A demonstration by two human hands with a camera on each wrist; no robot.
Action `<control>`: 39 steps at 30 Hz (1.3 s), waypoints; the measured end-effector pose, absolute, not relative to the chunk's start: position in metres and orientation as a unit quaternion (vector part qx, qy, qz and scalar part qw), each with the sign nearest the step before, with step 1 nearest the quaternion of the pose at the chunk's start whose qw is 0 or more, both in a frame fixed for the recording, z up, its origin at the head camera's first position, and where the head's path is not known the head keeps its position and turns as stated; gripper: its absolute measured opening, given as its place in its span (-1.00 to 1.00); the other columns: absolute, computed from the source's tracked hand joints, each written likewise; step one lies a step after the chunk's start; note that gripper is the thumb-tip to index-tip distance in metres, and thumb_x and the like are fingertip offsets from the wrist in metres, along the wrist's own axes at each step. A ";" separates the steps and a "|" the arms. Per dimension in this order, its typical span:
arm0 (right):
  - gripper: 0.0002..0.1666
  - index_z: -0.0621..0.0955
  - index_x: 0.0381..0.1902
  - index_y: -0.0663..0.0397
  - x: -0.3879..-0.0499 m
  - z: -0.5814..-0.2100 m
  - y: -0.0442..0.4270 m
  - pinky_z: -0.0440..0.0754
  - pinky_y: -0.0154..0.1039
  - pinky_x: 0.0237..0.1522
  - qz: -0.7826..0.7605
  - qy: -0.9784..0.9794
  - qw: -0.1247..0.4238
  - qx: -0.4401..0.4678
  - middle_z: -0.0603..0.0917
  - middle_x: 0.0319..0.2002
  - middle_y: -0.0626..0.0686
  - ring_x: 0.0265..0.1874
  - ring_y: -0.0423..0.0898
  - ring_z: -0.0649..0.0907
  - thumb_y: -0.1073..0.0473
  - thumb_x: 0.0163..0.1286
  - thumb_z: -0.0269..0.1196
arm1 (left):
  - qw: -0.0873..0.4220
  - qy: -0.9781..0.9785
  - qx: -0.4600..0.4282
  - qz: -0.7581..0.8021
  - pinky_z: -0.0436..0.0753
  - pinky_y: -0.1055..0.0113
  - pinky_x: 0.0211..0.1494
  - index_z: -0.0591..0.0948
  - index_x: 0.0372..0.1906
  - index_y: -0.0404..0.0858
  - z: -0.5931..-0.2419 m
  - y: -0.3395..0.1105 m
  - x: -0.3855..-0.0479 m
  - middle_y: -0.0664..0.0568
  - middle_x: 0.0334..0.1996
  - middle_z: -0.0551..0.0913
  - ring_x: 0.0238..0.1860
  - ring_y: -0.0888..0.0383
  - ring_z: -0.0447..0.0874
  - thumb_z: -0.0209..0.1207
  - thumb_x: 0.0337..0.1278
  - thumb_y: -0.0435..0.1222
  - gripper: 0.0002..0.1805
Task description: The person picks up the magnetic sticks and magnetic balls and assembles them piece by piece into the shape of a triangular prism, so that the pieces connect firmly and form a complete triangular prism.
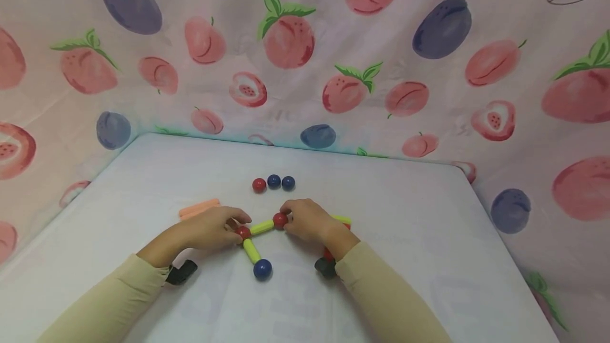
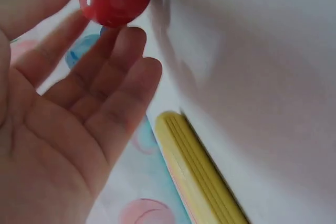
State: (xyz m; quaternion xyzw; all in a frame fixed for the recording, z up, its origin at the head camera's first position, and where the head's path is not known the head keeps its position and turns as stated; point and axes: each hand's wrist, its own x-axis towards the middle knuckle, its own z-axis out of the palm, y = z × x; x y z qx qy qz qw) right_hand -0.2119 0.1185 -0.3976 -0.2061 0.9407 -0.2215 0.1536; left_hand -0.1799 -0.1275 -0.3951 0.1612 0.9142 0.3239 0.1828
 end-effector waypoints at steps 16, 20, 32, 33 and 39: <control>-0.55 0.63 0.17 0.05 -0.212 -0.399 0.119 0.60 -0.09 0.10 -0.231 0.939 0.150 -0.207 0.69 -0.04 0.01 -0.03 -0.03 0.63 0.25 0.30 0.36 | 0.171 0.910 0.179 0.332 0.63 0.32 -0.12 0.71 -0.06 -0.15 -0.400 -0.132 -0.178 0.19 -0.31 0.65 -0.25 0.23 0.58 0.42 0.13 -0.29 -0.74; -0.54 0.62 0.19 0.01 -0.213 -0.397 0.121 0.62 -0.09 0.07 -0.241 0.938 0.157 -0.195 0.68 0.04 0.01 -0.02 -0.04 0.63 0.24 0.32 0.33 | 0.171 0.908 0.178 0.339 0.63 0.32 -0.14 0.70 -0.07 -0.17 -0.402 -0.133 -0.178 0.18 -0.32 0.65 -0.26 0.21 0.58 0.42 0.13 -0.31 -0.74; -0.49 0.56 0.28 0.04 -0.215 -0.379 0.161 0.65 -0.02 0.03 -0.264 0.940 0.148 -0.160 0.65 0.10 0.07 0.07 0.03 0.62 0.16 0.39 0.30 | 0.175 0.910 0.176 0.331 0.64 0.31 -0.12 0.68 0.00 -0.19 -0.398 -0.129 -0.176 0.17 -0.29 0.64 -0.25 0.22 0.59 0.41 0.14 -0.32 -0.69; -0.49 0.55 0.29 0.04 -0.215 -0.379 0.165 0.65 -0.01 0.03 -0.266 0.940 0.147 -0.157 0.65 0.11 0.08 0.08 0.04 0.62 0.16 0.39 0.29 | 0.176 0.910 0.177 0.331 0.64 0.31 -0.12 0.68 0.01 -0.19 -0.397 -0.129 -0.176 0.17 -0.29 0.64 -0.24 0.22 0.59 0.40 0.15 -0.31 -0.68; -0.50 0.54 0.27 0.14 -0.215 -0.380 0.192 0.67 -0.05 -0.02 -0.272 0.941 0.133 -0.152 0.64 0.10 0.13 0.05 0.08 0.62 0.20 0.39 0.26 | 0.170 0.901 0.194 0.348 0.64 0.33 -0.14 0.68 0.04 -0.20 -0.397 -0.128 -0.179 0.16 -0.27 0.65 -0.23 0.19 0.59 0.37 0.18 -0.31 -0.68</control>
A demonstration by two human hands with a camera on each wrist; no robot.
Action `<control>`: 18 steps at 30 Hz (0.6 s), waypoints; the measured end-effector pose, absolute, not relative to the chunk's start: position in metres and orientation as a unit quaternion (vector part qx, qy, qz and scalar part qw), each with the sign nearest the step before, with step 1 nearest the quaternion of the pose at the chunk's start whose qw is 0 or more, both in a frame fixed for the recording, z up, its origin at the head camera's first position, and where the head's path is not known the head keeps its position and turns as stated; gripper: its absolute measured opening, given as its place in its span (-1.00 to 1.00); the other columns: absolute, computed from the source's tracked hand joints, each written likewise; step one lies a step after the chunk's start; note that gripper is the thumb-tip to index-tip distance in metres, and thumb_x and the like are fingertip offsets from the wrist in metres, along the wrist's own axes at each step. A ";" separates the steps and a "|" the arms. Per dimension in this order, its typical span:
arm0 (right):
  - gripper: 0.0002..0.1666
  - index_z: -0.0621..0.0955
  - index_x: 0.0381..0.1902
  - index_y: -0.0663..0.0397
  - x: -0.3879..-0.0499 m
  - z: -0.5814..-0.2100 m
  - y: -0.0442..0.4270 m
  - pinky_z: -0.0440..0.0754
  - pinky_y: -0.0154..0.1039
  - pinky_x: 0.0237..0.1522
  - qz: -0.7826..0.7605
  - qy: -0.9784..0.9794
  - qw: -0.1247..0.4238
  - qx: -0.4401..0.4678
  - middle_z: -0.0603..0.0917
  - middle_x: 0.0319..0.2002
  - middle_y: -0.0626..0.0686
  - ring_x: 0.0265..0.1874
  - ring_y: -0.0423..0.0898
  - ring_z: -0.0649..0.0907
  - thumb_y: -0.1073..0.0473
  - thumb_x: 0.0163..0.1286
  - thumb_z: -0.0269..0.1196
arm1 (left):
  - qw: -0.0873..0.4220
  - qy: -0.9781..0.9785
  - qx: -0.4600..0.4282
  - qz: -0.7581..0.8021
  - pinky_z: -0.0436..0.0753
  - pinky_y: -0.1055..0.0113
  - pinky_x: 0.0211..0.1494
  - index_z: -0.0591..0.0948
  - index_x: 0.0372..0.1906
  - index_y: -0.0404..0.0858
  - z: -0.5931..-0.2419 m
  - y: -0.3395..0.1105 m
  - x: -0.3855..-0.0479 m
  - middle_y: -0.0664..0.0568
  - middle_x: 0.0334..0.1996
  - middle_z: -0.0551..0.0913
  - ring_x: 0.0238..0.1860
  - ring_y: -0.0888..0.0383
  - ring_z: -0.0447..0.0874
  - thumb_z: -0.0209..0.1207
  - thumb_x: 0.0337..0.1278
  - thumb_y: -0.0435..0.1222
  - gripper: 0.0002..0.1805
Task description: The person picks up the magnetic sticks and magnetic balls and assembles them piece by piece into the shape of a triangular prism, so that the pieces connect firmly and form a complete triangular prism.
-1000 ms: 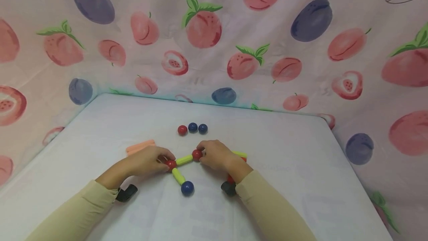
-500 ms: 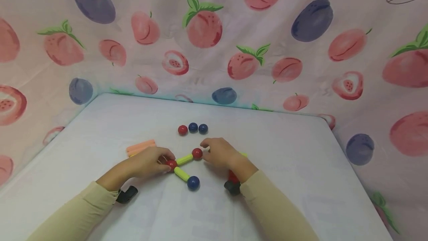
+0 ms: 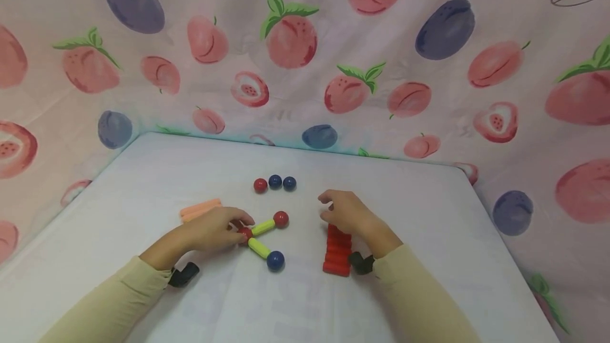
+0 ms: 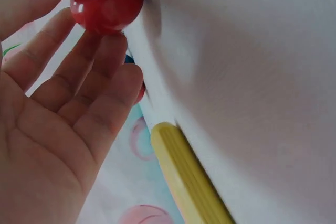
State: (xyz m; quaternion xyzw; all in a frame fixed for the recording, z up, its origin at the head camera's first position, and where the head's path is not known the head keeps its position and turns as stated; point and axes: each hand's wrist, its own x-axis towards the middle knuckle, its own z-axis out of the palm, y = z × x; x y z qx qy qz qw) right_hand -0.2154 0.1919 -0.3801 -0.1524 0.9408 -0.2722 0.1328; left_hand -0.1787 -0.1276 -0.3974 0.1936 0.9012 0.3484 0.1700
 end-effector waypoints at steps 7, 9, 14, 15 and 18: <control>-0.52 0.56 0.21 0.22 -0.217 -0.389 0.214 0.69 -0.11 -0.12 -0.278 0.943 0.124 -0.137 0.65 0.05 0.14 0.01 0.10 0.63 0.28 0.32 0.21 | 0.171 0.893 0.195 0.367 0.63 0.33 -0.16 0.69 0.02 -0.20 -0.402 -0.128 -0.179 0.15 -0.30 0.64 -0.25 0.19 0.58 0.36 0.19 -0.33 -0.71; -0.52 0.56 0.20 0.24 -0.218 -0.392 0.217 0.69 -0.10 -0.10 -0.276 0.944 0.122 -0.138 0.65 0.05 0.14 0.01 0.12 0.63 0.28 0.32 0.21 | 0.171 0.893 0.194 0.368 0.63 0.33 -0.16 0.69 0.03 -0.19 -0.403 -0.128 -0.179 0.15 -0.30 0.64 -0.25 0.18 0.58 0.36 0.20 -0.32 -0.71; -0.55 0.56 0.19 0.23 -0.219 -0.396 0.222 0.71 -0.11 -0.11 -0.274 0.945 0.127 -0.129 0.64 0.04 0.15 0.01 0.12 0.63 0.28 0.34 0.24 | 0.169 0.895 0.193 0.364 0.62 0.32 -0.13 0.70 0.04 -0.18 -0.404 -0.129 -0.179 0.16 -0.30 0.64 -0.24 0.18 0.57 0.36 0.21 -0.29 -0.71; -0.55 0.57 0.19 0.22 -0.219 -0.397 0.223 0.71 -0.11 -0.11 -0.273 0.945 0.127 -0.127 0.65 0.03 0.14 0.00 0.11 0.63 0.28 0.35 0.24 | 0.168 0.896 0.192 0.363 0.62 0.32 -0.12 0.70 0.04 -0.17 -0.404 -0.129 -0.179 0.17 -0.29 0.64 -0.23 0.18 0.56 0.36 0.21 -0.29 -0.71; -0.58 0.58 0.16 0.24 -0.219 -0.397 0.224 0.70 -0.12 -0.12 -0.267 0.947 0.128 -0.129 0.66 -0.03 0.13 -0.08 0.07 0.63 0.27 0.36 0.26 | 0.168 0.897 0.189 0.362 0.62 0.31 -0.09 0.71 0.03 -0.17 -0.404 -0.129 -0.179 0.17 -0.28 0.64 -0.22 0.17 0.56 0.37 0.20 -0.28 -0.71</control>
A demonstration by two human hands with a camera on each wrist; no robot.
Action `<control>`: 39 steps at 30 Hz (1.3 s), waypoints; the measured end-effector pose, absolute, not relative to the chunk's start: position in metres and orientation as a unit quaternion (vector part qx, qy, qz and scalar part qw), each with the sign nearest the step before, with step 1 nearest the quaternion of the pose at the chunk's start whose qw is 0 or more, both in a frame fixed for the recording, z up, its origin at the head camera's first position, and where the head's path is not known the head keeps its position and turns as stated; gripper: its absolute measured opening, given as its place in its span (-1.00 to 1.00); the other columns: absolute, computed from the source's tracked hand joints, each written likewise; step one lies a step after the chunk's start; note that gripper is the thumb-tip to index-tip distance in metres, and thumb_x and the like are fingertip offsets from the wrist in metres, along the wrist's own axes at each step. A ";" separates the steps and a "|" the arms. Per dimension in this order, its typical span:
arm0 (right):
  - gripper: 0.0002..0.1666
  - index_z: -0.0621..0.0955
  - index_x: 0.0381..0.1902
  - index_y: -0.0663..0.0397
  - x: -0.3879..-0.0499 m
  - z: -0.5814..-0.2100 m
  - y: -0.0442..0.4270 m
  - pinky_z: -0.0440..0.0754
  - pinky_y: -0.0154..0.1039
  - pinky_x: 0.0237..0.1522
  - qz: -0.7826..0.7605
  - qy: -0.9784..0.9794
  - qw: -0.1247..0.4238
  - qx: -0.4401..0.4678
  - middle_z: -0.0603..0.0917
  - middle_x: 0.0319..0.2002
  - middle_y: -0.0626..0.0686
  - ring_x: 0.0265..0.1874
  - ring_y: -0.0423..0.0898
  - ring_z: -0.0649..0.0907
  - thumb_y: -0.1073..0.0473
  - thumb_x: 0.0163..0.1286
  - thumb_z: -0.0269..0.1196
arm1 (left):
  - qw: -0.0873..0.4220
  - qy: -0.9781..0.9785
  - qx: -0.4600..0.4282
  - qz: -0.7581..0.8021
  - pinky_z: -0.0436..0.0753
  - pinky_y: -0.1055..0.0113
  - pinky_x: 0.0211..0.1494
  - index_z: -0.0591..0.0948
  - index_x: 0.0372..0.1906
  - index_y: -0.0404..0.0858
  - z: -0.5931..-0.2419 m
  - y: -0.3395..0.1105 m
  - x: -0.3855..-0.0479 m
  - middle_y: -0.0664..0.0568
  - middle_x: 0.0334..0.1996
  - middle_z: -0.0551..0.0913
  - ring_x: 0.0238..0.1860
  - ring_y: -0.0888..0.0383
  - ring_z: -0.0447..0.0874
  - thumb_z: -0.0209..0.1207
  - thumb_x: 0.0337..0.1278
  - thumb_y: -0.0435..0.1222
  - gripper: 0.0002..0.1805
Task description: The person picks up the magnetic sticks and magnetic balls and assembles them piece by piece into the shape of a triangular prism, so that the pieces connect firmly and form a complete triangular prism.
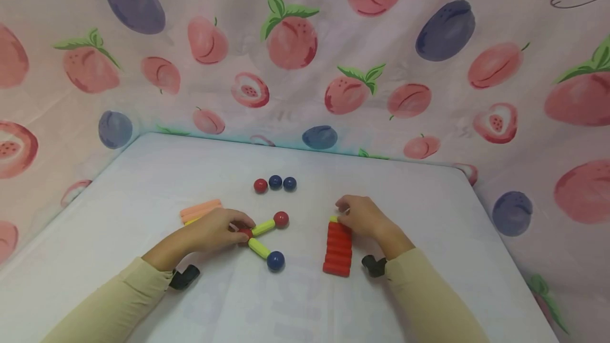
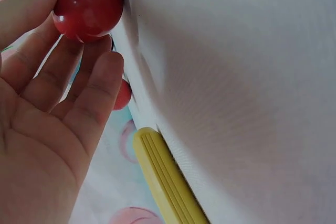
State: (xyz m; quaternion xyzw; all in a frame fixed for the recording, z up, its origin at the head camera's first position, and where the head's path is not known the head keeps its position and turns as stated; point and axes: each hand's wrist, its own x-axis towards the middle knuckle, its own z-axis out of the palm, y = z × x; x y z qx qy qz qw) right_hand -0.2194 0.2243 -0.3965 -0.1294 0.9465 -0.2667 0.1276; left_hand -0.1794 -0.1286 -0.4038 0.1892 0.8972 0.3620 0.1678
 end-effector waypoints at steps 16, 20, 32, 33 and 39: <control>-0.66 0.62 0.07 0.23 -0.223 -0.399 0.222 0.70 -0.16 -0.15 -0.252 0.950 0.121 -0.140 0.67 -0.15 0.08 -0.22 -0.03 0.61 0.26 0.36 0.24 | 0.172 0.897 0.172 0.370 0.62 0.29 -0.03 0.72 0.04 -0.15 -0.405 -0.130 -0.179 0.18 -0.25 0.65 -0.18 0.18 0.56 0.38 0.19 -0.26 -0.70; -0.67 0.63 0.07 0.22 -0.226 -0.401 0.219 0.68 -0.14 -0.13 -0.245 0.951 0.123 -0.144 0.68 -0.15 0.06 -0.21 -0.03 0.61 0.24 0.38 0.24 | 0.169 0.897 0.174 0.370 0.62 0.29 -0.03 0.71 0.04 -0.15 -0.406 -0.130 -0.179 0.17 -0.25 0.65 -0.18 0.18 0.56 0.38 0.19 -0.26 -0.69; -0.64 0.64 0.09 0.20 -0.232 -0.403 0.202 0.66 -0.18 -0.20 -0.245 0.951 0.126 -0.143 0.69 -0.14 0.07 -0.22 -0.04 0.62 0.24 0.35 0.28 | 0.165 0.896 0.180 0.372 0.62 0.28 -0.03 0.71 0.03 -0.17 -0.407 -0.131 -0.180 0.17 -0.25 0.65 -0.19 0.18 0.56 0.38 0.20 -0.28 -0.70; -0.64 0.64 0.08 0.20 -0.232 -0.403 0.200 0.66 -0.18 -0.19 -0.242 0.951 0.126 -0.146 0.69 -0.14 0.06 -0.22 -0.04 0.62 0.24 0.35 0.28 | 0.166 0.896 0.179 0.372 0.62 0.28 -0.03 0.71 0.03 -0.17 -0.406 -0.130 -0.179 0.17 -0.25 0.65 -0.19 0.18 0.56 0.38 0.20 -0.28 -0.70; -0.64 0.63 0.10 0.19 -0.231 -0.398 0.192 0.66 -0.15 -0.13 -0.229 0.951 0.135 -0.159 0.69 -0.14 0.06 -0.20 -0.03 0.61 0.22 0.37 0.29 | 0.169 0.898 0.170 0.370 0.62 0.29 -0.03 0.71 0.03 -0.16 -0.406 -0.129 -0.179 0.17 -0.25 0.64 -0.19 0.17 0.56 0.38 0.19 -0.27 -0.70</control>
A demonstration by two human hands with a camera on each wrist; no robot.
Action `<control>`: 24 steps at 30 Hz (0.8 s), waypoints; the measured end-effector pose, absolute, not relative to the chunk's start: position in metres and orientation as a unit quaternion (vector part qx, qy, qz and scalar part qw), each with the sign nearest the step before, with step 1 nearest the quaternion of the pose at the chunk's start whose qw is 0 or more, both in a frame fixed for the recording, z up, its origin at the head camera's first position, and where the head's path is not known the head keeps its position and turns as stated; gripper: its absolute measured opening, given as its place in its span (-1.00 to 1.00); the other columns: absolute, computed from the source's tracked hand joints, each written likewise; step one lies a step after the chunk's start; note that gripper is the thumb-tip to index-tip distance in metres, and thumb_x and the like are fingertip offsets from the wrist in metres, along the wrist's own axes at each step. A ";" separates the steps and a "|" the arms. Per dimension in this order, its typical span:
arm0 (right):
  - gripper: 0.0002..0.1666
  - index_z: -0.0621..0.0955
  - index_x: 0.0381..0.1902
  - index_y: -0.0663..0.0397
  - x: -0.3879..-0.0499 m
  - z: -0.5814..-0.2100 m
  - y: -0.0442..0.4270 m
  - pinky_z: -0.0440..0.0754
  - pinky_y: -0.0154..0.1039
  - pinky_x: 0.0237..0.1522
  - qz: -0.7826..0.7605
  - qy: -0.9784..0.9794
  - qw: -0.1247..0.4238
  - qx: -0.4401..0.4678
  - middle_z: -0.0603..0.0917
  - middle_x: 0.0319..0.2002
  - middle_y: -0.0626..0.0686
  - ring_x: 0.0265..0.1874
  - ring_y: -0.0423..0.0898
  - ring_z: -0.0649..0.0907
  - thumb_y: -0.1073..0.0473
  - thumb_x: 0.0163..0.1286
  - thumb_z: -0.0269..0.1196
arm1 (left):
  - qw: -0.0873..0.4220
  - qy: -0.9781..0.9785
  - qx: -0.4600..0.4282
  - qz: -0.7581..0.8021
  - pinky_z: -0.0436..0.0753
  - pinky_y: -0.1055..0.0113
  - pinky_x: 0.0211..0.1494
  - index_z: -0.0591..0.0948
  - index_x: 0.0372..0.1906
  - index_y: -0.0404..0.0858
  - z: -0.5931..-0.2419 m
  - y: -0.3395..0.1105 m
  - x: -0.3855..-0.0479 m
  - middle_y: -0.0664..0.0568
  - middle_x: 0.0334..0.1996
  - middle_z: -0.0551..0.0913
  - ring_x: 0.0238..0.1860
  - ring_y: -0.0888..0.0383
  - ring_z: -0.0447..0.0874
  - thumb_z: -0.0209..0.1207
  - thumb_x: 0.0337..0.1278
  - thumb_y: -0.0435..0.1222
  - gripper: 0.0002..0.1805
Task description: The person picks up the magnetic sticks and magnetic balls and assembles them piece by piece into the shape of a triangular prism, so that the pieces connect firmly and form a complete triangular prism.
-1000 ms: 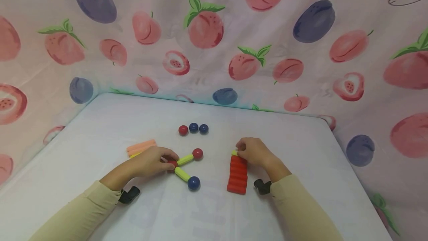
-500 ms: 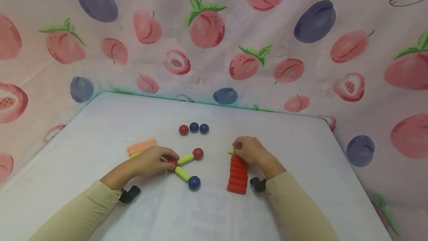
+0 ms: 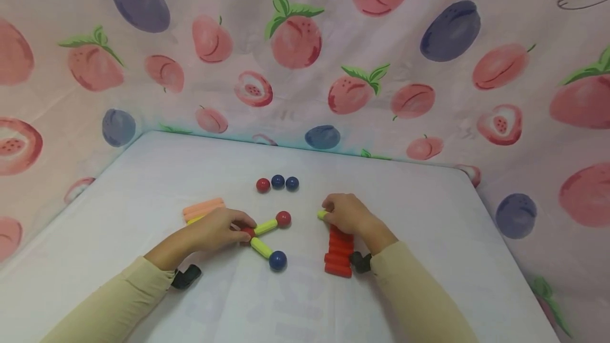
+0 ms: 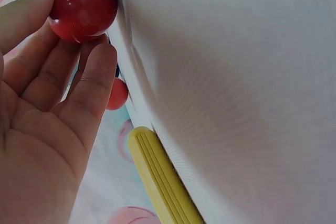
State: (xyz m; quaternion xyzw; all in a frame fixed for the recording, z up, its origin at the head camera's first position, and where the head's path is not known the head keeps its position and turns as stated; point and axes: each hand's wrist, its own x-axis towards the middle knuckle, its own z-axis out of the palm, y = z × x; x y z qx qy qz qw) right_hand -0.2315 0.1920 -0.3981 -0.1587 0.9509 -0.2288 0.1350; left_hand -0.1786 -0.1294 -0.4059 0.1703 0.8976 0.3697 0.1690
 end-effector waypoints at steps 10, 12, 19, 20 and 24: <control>-0.60 0.62 0.16 0.11 -0.224 -0.389 0.182 0.68 -0.16 -0.11 -0.241 0.949 0.129 -0.155 0.68 -0.10 0.05 -0.15 -0.04 0.62 0.22 0.37 0.30 | 0.168 0.899 0.169 0.368 0.61 0.29 -0.04 0.71 0.03 -0.15 -0.406 -0.129 -0.179 0.17 -0.25 0.64 -0.19 0.17 0.55 0.38 0.19 -0.27 -0.70; -0.61 0.62 0.15 0.09 -0.222 -0.388 0.178 0.67 -0.14 -0.08 -0.239 0.949 0.130 -0.156 0.68 -0.09 0.03 -0.13 -0.04 0.62 0.21 0.37 0.31 | 0.169 0.898 0.168 0.369 0.61 0.29 -0.03 0.71 0.03 -0.15 -0.406 -0.128 -0.179 0.17 -0.25 0.64 -0.19 0.17 0.55 0.38 0.19 -0.27 -0.70; -0.65 0.65 0.09 0.03 -0.215 -0.380 0.160 0.65 -0.13 -0.03 -0.243 0.945 0.134 -0.173 0.69 -0.12 -0.03 -0.12 -0.07 0.63 0.19 0.36 0.34 | 0.170 0.900 0.160 0.367 0.61 0.29 -0.04 0.72 0.02 -0.14 -0.405 -0.128 -0.178 0.18 -0.26 0.64 -0.19 0.18 0.55 0.39 0.18 -0.27 -0.71; -0.66 0.66 0.08 0.03 -0.214 -0.380 0.158 0.65 -0.14 -0.03 -0.243 0.945 0.134 -0.174 0.69 -0.13 -0.04 -0.12 -0.07 0.63 0.19 0.36 0.35 | 0.171 0.901 0.160 0.366 0.61 0.29 -0.03 0.72 0.02 -0.14 -0.405 -0.127 -0.178 0.18 -0.26 0.64 -0.19 0.18 0.55 0.39 0.18 -0.27 -0.71; -0.69 0.66 0.04 0.03 -0.211 -0.381 0.149 0.65 -0.15 -0.02 -0.244 0.943 0.132 -0.183 0.69 -0.15 -0.05 -0.14 -0.09 0.64 0.20 0.34 0.36 | 0.170 0.901 0.161 0.365 0.62 0.29 -0.02 0.72 0.02 -0.15 -0.405 -0.127 -0.178 0.17 -0.25 0.65 -0.19 0.18 0.56 0.39 0.19 -0.28 -0.71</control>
